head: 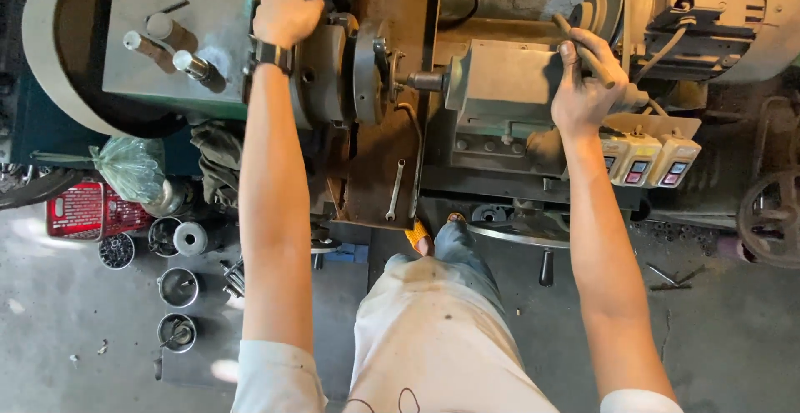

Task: Adjusting and securing a metal workpiece in a lathe chuck using a wrench before operating the machine.

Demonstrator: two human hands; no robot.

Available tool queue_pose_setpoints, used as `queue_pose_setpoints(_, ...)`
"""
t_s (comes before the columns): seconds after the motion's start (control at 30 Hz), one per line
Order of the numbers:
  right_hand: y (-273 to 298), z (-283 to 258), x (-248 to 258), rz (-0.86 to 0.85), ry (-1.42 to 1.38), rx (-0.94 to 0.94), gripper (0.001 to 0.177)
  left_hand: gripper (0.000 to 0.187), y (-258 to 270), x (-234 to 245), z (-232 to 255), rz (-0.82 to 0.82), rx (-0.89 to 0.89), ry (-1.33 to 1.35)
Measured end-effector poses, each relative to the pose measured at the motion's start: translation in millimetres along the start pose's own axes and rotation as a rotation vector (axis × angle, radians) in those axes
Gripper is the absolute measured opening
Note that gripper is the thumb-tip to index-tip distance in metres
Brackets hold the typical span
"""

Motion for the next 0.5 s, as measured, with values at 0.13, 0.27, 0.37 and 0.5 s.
queue_pose_setpoints(0.13, 2, -4, 0, -0.047, 0.067, 0.034, 0.018, 0.043, 31, 1, -4, 0.298, -0.175, 0.063)
queue_pose_setpoints(0.27, 1, -2, 0, -0.070, 0.172, 0.117, 0.023, 0.026, 135, 30, 32, 0.676, -0.417, 0.383)
queue_pose_setpoints(0.37, 2, -1, 0, -0.071, 0.195, 0.143, 0.022, 0.038, 175, -23, -2, 0.874, -0.307, 0.535)
queue_pose_setpoints(0.5, 2, -1, 0, -0.078, 0.217, 0.132, 0.019, 0.040, 231, -69, -35, 0.775, -0.178, 0.546)
Point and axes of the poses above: each hand's wrist, its own y-axis away from the middle knuckle, its own x-axis out of the back of the hand, z = x × y, the point moved 4 cm from there along -y, towards the middle knuckle, and after that the axes turned 2 degrees about z, right-handed, at the moved point
